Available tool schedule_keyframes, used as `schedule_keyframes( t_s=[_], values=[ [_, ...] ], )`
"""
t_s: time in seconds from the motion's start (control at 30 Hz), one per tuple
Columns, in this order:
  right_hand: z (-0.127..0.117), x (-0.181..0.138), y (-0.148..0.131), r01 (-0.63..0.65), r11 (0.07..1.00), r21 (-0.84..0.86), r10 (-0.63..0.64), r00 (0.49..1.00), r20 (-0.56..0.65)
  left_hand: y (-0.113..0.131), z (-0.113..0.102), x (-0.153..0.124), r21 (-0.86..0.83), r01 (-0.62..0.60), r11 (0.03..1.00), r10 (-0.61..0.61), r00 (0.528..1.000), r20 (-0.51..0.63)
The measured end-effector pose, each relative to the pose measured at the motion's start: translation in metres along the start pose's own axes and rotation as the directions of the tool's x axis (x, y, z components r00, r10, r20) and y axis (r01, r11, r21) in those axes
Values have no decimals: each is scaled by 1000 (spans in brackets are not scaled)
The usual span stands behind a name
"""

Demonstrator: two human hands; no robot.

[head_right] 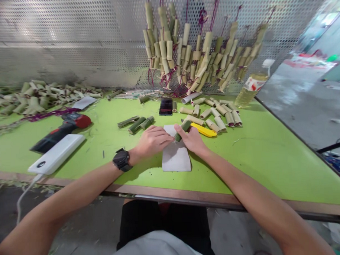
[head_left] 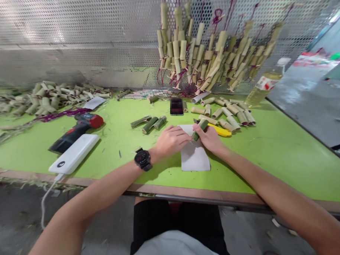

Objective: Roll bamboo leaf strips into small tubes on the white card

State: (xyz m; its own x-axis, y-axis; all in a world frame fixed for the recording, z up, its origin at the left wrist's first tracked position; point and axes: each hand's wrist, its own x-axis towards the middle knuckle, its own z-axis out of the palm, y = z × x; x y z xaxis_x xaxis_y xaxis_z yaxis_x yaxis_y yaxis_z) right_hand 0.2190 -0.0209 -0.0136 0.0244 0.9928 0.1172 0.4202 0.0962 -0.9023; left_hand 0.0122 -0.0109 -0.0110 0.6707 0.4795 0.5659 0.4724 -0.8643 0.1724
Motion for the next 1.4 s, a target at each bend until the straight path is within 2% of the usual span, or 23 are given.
schedule_keyframes(
  t_s=[0.13, 0.27, 0.37, 0.47, 0.57, 0.7, 0.8, 0.93, 1.1, 1.23, 1.4],
  values=[
    [-4, 3, 5, 93, 995, -48, -92, 996, 9, -3, -3, 1, 21, 165, 986, -166, 981, 100],
    [-8, 3, 7, 256, 940, -225, -240, 966, 94, -10, -1, -6, 33, 255, 966, -254, 926, 279],
    [-11, 5, 6, 353, 851, -390, -322, 936, 143, -15, 2, -11, -13, 278, 960, -255, 898, 358],
    [-13, 8, 4, 343, 792, -505, -299, 939, 170, -15, 2, -12, -53, 275, 960, -234, 891, 390],
    [-13, 8, 4, 327, 785, -526, -277, 945, 174, -13, -1, -12, -69, 296, 953, -235, 862, 449],
    [-9, 5, 3, 410, 752, -516, -331, 912, 242, -12, -5, -10, -77, 322, 944, -236, 817, 526],
    [-7, 9, 4, 441, 739, -509, -334, 896, 293, -12, -6, -10, -82, 318, 945, -226, 811, 539],
    [-6, 14, 2, 421, 738, -527, -367, 906, 210, -13, -5, -10, -82, 316, 945, -231, 826, 515],
    [-3, 11, 0, 440, 809, -390, -323, 887, 330, -14, -2, -10, -108, 293, 950, -209, 853, 478],
    [-1, 11, 0, 424, 793, -437, -370, 906, 207, -13, -1, -10, -91, 318, 944, -236, 838, 492],
    [4, 4, -7, 466, 778, -421, -328, 873, 361, -11, -1, -10, -97, 301, 949, -220, 849, 480]
  ],
)
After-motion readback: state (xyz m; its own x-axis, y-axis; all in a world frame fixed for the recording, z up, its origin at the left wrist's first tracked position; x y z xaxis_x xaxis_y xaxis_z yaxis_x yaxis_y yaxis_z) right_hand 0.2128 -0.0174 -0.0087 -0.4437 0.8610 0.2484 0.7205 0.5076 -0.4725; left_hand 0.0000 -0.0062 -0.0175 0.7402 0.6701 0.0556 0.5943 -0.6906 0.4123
